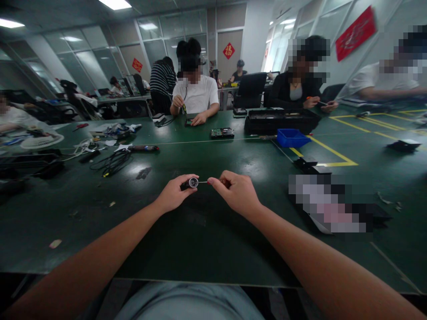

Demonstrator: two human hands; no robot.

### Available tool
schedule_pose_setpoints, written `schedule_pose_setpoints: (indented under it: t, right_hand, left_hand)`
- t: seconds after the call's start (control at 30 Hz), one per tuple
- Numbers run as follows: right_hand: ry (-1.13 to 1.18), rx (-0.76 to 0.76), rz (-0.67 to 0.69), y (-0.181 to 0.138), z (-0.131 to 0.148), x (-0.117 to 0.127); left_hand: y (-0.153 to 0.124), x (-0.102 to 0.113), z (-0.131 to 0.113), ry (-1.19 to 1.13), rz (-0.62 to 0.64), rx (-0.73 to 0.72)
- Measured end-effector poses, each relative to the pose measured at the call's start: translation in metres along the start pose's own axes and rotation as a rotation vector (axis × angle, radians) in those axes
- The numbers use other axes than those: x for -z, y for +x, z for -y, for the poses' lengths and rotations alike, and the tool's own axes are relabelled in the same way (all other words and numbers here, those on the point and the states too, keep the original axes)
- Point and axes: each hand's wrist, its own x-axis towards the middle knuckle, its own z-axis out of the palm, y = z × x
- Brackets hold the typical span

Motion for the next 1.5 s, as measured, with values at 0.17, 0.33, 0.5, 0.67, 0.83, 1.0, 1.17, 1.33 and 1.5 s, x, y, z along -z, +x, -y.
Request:
schedule_pose_setpoints:
  t: [0.17,0.33,0.5,0.67,0.83,1.0,1.17,1.33,1.5]
  right_hand:
    - [0.055,0.000,0.045,0.000,0.002,0.002]
    - [0.121,0.041,0.165,-0.001,0.002,0.000]
    - [0.090,0.024,0.191,0.000,0.001,-0.001]
    - [0.058,-0.007,0.132,0.000,0.002,-0.002]
    - [0.067,-0.003,0.084,-0.002,0.006,-0.002]
    - [0.100,0.037,0.128,-0.003,0.004,0.000]
    - [0.115,-0.022,0.125,-0.003,0.003,-0.002]
    - [0.264,-0.084,0.034,-0.001,0.003,-0.004]
    - [0.618,-0.247,-0.016,0.003,-0.005,-0.015]
  left_hand:
    - [0.000,0.001,-0.001,0.000,0.003,0.015]
    - [0.001,0.000,-0.003,0.004,0.008,-0.007]
    - [0.002,0.000,-0.004,0.013,0.007,-0.005]
    - [0.001,0.000,-0.006,0.021,0.040,-0.019]
    - [0.000,-0.001,-0.007,0.017,0.056,-0.006]
    - [0.000,-0.002,-0.005,0.022,0.061,-0.005]
    - [0.001,-0.001,-0.006,0.021,0.055,0.001]
    - [0.001,-0.002,-0.006,0.039,0.035,0.009]
    - [0.001,-0.005,-0.008,0.022,-0.008,-0.014]
